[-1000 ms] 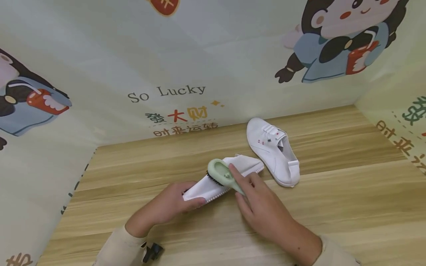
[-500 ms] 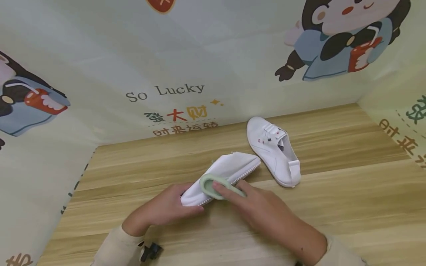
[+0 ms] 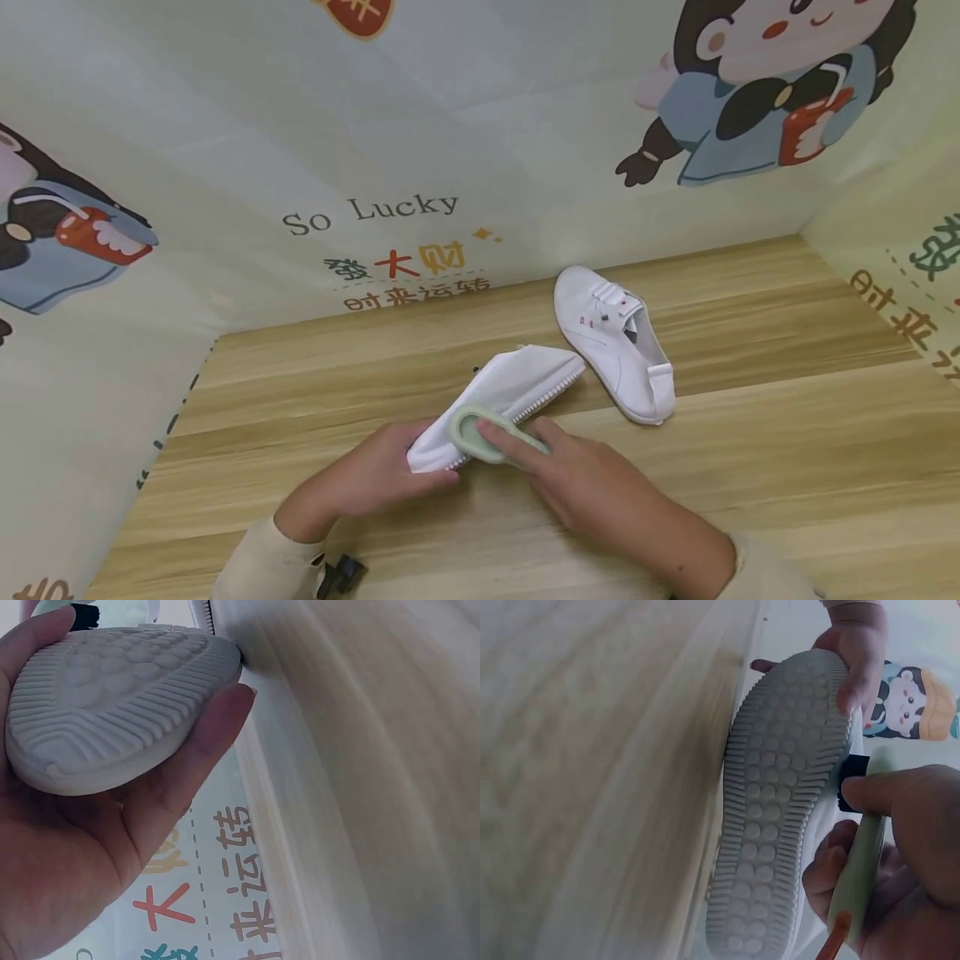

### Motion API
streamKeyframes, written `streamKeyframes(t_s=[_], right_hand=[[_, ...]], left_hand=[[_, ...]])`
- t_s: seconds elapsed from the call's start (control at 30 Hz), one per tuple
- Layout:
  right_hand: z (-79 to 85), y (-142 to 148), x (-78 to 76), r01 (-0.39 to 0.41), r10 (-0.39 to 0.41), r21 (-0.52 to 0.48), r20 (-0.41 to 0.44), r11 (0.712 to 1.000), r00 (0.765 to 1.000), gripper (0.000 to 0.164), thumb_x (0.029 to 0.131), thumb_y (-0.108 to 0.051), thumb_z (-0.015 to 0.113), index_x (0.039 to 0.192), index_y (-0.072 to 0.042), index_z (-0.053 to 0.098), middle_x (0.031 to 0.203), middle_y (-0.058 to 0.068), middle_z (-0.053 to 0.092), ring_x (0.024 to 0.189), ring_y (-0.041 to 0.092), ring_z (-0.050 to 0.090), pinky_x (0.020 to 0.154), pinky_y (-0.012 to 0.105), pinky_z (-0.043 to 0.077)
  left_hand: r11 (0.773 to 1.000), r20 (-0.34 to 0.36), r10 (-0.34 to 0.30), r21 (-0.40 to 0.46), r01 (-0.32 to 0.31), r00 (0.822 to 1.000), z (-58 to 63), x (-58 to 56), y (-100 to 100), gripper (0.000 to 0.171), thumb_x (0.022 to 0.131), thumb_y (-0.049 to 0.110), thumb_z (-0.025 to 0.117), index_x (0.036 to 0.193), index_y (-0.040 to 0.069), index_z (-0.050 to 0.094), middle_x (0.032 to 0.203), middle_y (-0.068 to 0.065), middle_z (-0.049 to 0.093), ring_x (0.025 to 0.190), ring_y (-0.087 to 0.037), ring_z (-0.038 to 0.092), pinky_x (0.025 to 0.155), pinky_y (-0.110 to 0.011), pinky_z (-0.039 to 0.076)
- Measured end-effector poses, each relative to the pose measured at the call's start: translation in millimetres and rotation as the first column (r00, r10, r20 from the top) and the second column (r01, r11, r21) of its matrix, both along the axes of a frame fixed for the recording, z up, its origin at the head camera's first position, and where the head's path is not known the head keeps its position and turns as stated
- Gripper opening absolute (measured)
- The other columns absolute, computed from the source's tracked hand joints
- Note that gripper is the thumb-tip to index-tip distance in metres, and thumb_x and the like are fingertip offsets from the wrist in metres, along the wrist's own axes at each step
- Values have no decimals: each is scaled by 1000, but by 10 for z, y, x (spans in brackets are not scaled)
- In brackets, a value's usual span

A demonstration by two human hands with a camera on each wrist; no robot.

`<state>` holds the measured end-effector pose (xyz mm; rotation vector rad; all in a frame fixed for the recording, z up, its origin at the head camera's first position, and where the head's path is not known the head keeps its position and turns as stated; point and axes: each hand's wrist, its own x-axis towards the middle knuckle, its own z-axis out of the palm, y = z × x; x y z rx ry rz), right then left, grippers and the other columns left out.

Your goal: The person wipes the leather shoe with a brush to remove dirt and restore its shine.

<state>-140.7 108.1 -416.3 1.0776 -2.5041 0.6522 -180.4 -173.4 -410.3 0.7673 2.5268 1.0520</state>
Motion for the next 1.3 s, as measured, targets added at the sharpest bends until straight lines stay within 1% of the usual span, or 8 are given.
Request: streamKeyframes(t_s=[0.33, 0.4, 0.6, 0.67, 0.9, 1.13, 1.2, 1.3], right_hand=[[47, 123, -98, 273, -270, -36, 73, 961, 960, 84, 86, -2, 74, 156, -25, 34, 94, 4, 55, 58, 4, 38, 53, 21, 40], [42, 122, -100, 246, -243, -34, 69, 969, 967, 85, 85, -2, 75, 156, -25, 34, 92, 4, 55, 60, 4, 39, 54, 21, 40], [20, 49, -11, -9, 10, -17, 75, 1000, 997, 83, 85, -5, 76, 154, -27, 37, 92, -8, 51, 67, 0, 40, 61, 17, 42], [26, 48, 1, -1, 2, -13, 88, 1000, 996, 82, 86, -7, 76, 154, -29, 37, 92, -8, 51, 67, -1, 40, 61, 16, 42], [50, 167, -108, 227, -224, -37, 73, 973, 972, 84, 84, -3, 76, 155, -25, 35, 97, 4, 56, 64, 5, 44, 57, 23, 44], [37, 109, -54, -54, 55, -26, 38, 998, 998, 80, 85, -5, 75, 153, -27, 38, 95, -7, 52, 68, -1, 40, 62, 16, 42], [39, 98, -45, -53, 54, -21, 54, 998, 997, 81, 86, -7, 75, 154, -30, 37, 95, -8, 51, 68, -2, 40, 62, 16, 41], [42, 115, -74, 72, -70, -38, 51, 997, 996, 81, 86, -5, 75, 154, -30, 37, 95, -5, 52, 66, 0, 41, 61, 18, 43]], left_hand=[[1000, 18, 10, -1, -10, 1000, 30, 11, -6, 28, 88, 37, 75, 110, 23, 64, 81, 12, 59, 72, -3, 53, 68, -23, 48], [1000, 16, 13, -5, -13, 1000, 28, 21, -3, 28, 88, 36, 75, 110, 23, 64, 81, 12, 59, 71, -3, 53, 67, -23, 48], [1000, -15, -1, -3, 1, 1000, 31, 55, 16, 30, 89, 34, 75, 115, 23, 63, 86, 12, 61, 75, -4, 56, 70, -23, 50], [1000, -26, -5, -10, 5, 1000, 32, 61, 27, 32, 90, 35, 74, 117, 23, 63, 87, 12, 62, 77, -5, 56, 71, -23, 50], [1000, -28, 11, -18, -12, 1000, 49, 62, 52, 33, 89, 32, 74, 118, 22, 61, 87, 12, 60, 78, -6, 55, 73, -23, 49], [999, -35, -4, -43, 2, 999, 48, 77, 62, 31, 89, 35, 74, 115, 21, 63, 86, 13, 61, 76, -5, 56, 71, -23, 49], [999, -42, -2, -50, 0, 999, 49, 79, 70, 32, 89, 35, 74, 116, 22, 63, 87, 13, 61, 77, -5, 57, 71, -23, 50], [999, -38, 17, -46, -19, 999, 43, 90, 66, 33, 89, 36, 74, 116, 22, 62, 87, 13, 61, 77, -5, 56, 71, -24, 49]])
